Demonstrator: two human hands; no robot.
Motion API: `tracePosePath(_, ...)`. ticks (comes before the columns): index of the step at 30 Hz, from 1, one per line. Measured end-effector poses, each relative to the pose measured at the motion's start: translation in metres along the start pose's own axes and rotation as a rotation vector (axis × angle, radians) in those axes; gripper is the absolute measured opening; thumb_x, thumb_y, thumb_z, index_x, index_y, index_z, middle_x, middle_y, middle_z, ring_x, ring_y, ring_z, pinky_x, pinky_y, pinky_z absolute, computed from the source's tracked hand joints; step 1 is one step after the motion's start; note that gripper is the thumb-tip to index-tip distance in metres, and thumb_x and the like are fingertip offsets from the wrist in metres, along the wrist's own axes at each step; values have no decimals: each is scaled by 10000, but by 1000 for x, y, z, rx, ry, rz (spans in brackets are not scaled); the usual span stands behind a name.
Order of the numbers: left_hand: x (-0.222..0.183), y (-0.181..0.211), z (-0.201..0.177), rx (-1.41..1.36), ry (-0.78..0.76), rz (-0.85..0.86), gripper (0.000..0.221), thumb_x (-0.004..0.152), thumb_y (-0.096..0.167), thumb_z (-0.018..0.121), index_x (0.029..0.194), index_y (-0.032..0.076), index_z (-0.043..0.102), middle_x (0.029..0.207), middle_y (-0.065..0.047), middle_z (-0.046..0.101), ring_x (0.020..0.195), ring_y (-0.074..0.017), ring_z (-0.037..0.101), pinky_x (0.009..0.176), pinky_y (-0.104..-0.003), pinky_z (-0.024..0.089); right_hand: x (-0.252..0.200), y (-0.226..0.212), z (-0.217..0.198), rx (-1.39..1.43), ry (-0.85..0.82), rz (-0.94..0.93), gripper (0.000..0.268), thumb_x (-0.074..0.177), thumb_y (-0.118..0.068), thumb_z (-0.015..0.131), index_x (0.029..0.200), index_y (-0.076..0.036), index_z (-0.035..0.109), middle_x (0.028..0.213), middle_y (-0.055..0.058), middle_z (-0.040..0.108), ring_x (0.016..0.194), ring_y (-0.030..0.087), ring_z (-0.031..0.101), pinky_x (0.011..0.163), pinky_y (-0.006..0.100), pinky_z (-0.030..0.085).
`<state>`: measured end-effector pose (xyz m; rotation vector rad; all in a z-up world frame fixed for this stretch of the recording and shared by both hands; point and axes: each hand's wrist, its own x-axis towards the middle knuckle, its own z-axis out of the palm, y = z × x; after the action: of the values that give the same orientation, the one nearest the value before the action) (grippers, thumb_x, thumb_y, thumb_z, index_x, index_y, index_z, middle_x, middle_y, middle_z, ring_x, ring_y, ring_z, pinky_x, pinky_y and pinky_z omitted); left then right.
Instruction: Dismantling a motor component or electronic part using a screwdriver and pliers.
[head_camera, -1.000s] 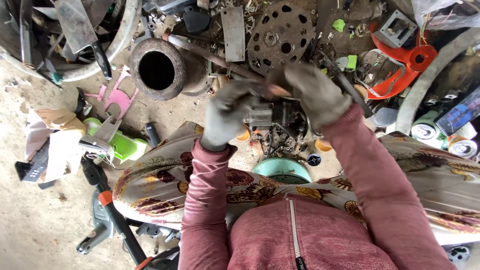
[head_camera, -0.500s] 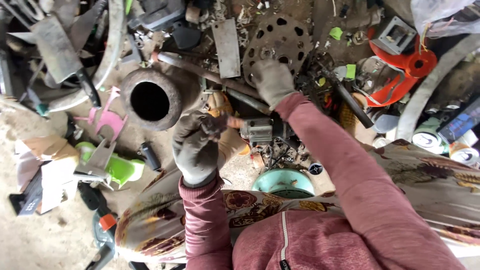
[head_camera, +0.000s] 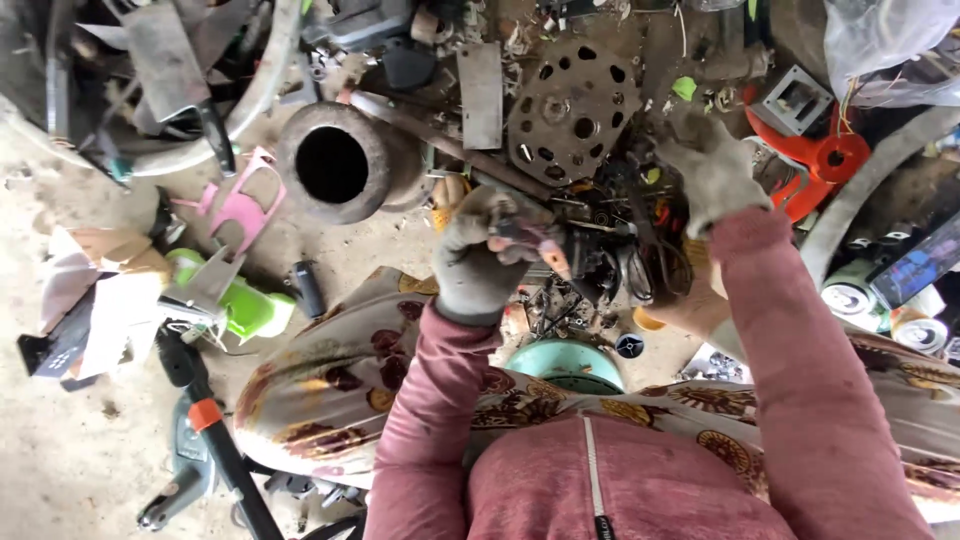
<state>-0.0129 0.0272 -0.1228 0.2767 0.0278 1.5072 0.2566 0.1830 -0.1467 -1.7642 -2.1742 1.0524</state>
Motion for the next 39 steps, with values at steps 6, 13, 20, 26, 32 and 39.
tracePosePath(6, 13, -11, 57, 274, 57, -7, 450, 1086, 489, 547, 1297, 130, 719, 1133, -69, 760, 867, -104, 650, 791, -260, 498, -70, -89, -32, 11, -186, -645, 547, 806, -178, 797, 1247, 55, 571, 1133, 142, 664, 1090, 228, 659, 1024, 320, 556)
tracePosePath(13, 1, -4, 74, 797, -43, -25, 593, 1146, 554, 374, 1385, 64, 606, 1345, -132, 694, 1094, -224, 702, 1012, -335, 545, -116, -113, -8, 1285, -341, -58, 516, 780, 102, 659, 1280, -23, 633, 1225, 137, 674, 1109, 209, 682, 982, 353, 559)
tracePosePath(20, -15, 3, 72, 715, -56, -110, 733, 1167, 588, 309, 1381, -44, 614, 1261, -186, 696, 1125, -248, 647, 1027, -328, 445, -126, -116, -9, 1273, -127, -355, 288, 920, 172, 646, 1180, 47, 658, 1202, 173, 715, 1039, 214, 727, 963, 326, 619)
tracePosePath(26, -10, 4, 63, 757, -70, 10, 401, 1058, 256, 644, 1415, 98, 554, 1346, -117, 646, 1067, -164, 653, 895, -293, 545, -128, -130, -23, 560, 476, -785, 290, 841, 157, 751, 1049, -1, 624, 1147, 160, 676, 991, 248, 730, 862, 316, 656)
tracePosePath(32, -19, 2, 52, 676, 2, -68, 525, 1005, 73, 787, 1483, 51, 573, 1256, -76, 670, 1092, -145, 663, 887, -253, 546, -148, -131, -20, 644, 479, -628, 364, 846, 160, 797, 1128, 1, 631, 1179, 144, 695, 884, 153, 694, 765, 234, 575)
tracePosePath(39, -19, 7, 77, 512, -12, -106, 519, 995, -51, 711, 1483, 69, 582, 1206, -79, 691, 902, -92, 653, 755, -232, 528, -149, -134, -25, 730, 528, -626, 327, 892, 175, 750, 1150, 2, 652, 1141, 136, 699, 926, 162, 722, 809, 246, 613)
